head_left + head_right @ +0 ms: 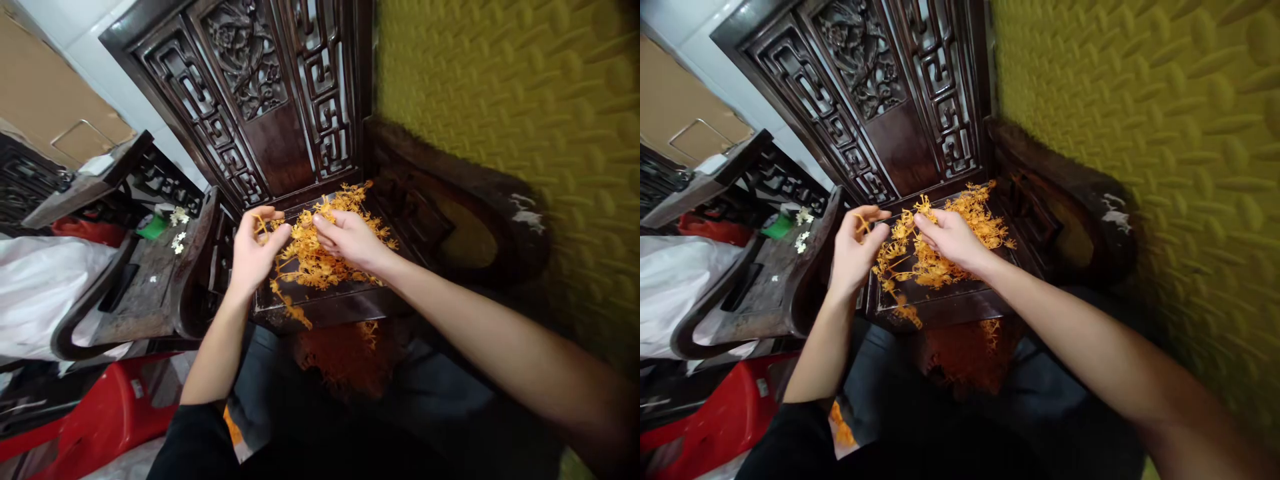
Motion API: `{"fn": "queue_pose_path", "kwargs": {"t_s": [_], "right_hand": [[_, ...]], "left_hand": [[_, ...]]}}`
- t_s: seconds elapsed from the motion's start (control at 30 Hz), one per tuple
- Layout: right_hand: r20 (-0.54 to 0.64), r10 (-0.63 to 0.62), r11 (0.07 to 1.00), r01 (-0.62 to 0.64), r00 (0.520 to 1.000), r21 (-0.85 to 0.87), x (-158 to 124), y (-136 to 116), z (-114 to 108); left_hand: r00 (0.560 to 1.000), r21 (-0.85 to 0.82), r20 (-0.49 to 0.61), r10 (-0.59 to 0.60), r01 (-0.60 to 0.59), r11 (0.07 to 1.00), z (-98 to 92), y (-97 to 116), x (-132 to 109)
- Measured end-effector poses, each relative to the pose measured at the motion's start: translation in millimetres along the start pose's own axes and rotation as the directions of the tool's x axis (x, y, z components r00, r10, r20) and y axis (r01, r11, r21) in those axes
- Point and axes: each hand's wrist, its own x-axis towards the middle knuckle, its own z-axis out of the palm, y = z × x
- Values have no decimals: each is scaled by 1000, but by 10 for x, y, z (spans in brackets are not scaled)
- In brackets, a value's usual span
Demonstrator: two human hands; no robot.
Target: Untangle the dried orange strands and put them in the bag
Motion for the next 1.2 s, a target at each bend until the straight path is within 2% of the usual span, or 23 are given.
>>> {"fn": "queue_pose_path", "kwargs": {"t_s": [0.1, 0.17, 0.27, 0.43, 0.53, 0.6, 0.63, 0.67, 0.73, 0.8, 0.87, 1.0, 1.07, 1.13, 1.2], "right_hand": [[-26, -95, 979, 89, 995, -185, -36, -84, -36], [-92, -175, 953, 146, 980, -265, -36, -99, -63], [-187, -276, 922, 205, 943, -330, -16, -70, -86], [-388, -301, 930, 177, 871, -323, 55, 34, -79], [-551, -257, 961, 150, 794, -231, 177, -6, -254], [-679, -171, 985, 127, 714, -115, 254, -99, -458], [-709, -113, 993, 109, 697, -50, 276, -150, -551], [-698, -52, 996, 84, 714, 12, 283, -191, -619], [-597, 74, 992, 1, 799, 123, 254, -226, -644], [-435, 168, 978, -95, 885, 183, 200, -193, -536], [-293, 202, 969, -147, 934, 199, 151, -134, -384], [-173, 132, 985, -108, 976, 138, 92, -103, -249], [-92, 65, 997, -69, 994, -32, 68, -130, -253], [10, -22, 969, 24, 1000, -248, 57, -143, -238], [4, -145, 916, 135, 989, -379, 71, -118, -186]], "left_hand": [[972, 139, 211, -105, 76, 987, 74, -127, -22], [945, 174, 277, -172, 127, 976, 126, -160, -49], [951, 213, 261, -164, 109, 971, 210, -155, -81], [971, 185, 199, -130, 93, 978, 332, -116, -78], [963, 68, 205, -175, 165, 984, 321, -104, -90], [950, 7, 214, -227, 231, 973, 265, -107, -109], [944, -10, 213, -252, 260, 965, 231, -112, -115], [939, -25, 210, -273, 285, 958, 200, -120, -116], [928, -68, 215, -304, 325, 943, 158, -141, -96], [917, -112, 234, -321, 354, 929, 151, -161, -61], [915, -139, 234, -328, 365, 921, 161, -177, -34], [905, -97, 238, -353, 384, 918, 154, -197, -51], [894, -38, 271, -358, 382, 923, 140, -204, -74], [882, 46, 315, -351, 355, 934, 138, -204, -77], [890, 110, 326, -320, 301, 947, 154, -191, -49]]}}
